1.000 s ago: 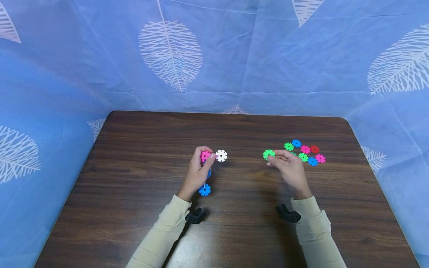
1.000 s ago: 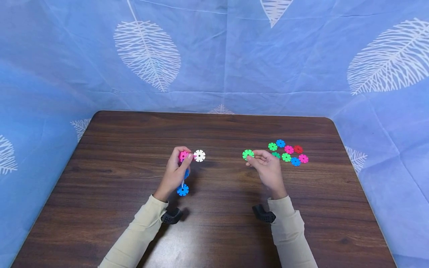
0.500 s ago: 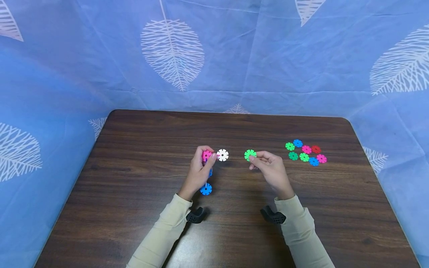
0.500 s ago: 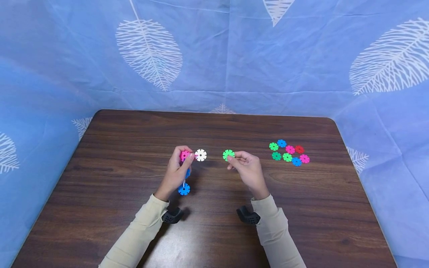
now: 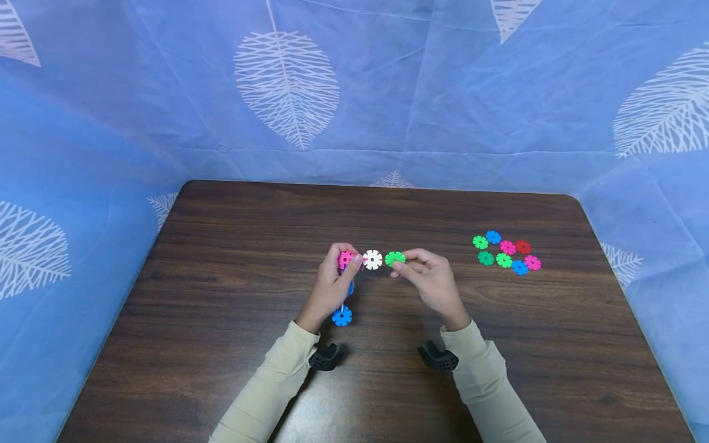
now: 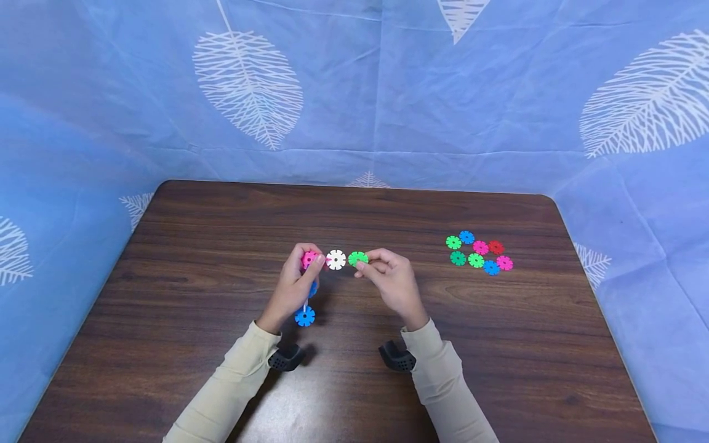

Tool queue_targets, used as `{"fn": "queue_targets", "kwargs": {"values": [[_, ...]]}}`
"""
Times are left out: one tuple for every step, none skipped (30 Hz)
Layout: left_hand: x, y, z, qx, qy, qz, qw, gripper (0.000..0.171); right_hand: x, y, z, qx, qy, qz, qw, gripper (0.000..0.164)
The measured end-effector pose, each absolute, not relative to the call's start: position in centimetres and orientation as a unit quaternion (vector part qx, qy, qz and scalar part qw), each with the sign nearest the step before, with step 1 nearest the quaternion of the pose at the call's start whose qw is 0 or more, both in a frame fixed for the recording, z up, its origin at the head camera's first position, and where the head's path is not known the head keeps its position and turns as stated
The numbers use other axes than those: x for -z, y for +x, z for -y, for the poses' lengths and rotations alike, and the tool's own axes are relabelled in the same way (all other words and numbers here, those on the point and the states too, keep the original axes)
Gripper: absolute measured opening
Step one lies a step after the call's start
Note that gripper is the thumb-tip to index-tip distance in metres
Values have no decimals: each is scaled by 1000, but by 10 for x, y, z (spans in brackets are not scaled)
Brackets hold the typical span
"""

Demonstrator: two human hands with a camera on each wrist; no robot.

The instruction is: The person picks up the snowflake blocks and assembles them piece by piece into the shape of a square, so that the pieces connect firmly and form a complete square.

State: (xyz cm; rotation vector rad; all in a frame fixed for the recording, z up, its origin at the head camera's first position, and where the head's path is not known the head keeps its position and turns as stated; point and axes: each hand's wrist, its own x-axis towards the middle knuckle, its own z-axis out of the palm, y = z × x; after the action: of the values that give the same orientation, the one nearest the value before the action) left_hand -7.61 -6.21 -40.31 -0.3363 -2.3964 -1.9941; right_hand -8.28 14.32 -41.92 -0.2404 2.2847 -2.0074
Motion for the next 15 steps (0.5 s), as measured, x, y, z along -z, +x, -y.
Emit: {"fn": "queue_targets", "kwargs": {"values": [[403,-76,62,636,-108,764,1,16,419,-83,-142,653,-83,-752,39,26],[403,-77,62,635,-109,764,0,16,419,-82,-141,648,-86,-756,34,25],[403,-77,62,634,-110,765,-1,16,419,-82,-140,644,-87,-760,28,23],[403,-77,62,635,-110,765,-3,16,419,-81,-139,638,-91,-764,21,23],[403,-77,62,637,-111,763,-5,16,418,-81,-137,633,-94,-769,15,21],[403,-77,62,638,-110,762,-8,16,419,-81,-136,625,-97,-774,8,21],[403,-77,62,638,-109,763,-10,17,419,-81,-134,620,-101,-778,0,20],[403,-76,63,638,-108,763,-12,17,419,-80,-133,613,-105,-783,-10,19],[403,-76,63,638,-107,763,-13,17,419,-80,-131,606,-110,-788,-22,18],[402,-76,63,638,-105,763,-14,17,420,-80,-130,596,-115,-794,-36,17],[402,-76,63,638,-105,763,-15,17,420,-80,-129,584,-118,-801,-51,16],[402,-76,63,639,-104,762,-16,17,420,-80,-128,573,-121,-808,-67,15],[401,-76,63,640,-103,761,-17,17,420,-79,-127,562,-123,-814,-82,14],[401,-76,63,643,-103,758,-18,17,421,-79,-127,549,-124,-821,-98,13],[400,-76,63,645,-103,757,-20,17,421,-79,-127,541,-125,-824,-109,13]]}}
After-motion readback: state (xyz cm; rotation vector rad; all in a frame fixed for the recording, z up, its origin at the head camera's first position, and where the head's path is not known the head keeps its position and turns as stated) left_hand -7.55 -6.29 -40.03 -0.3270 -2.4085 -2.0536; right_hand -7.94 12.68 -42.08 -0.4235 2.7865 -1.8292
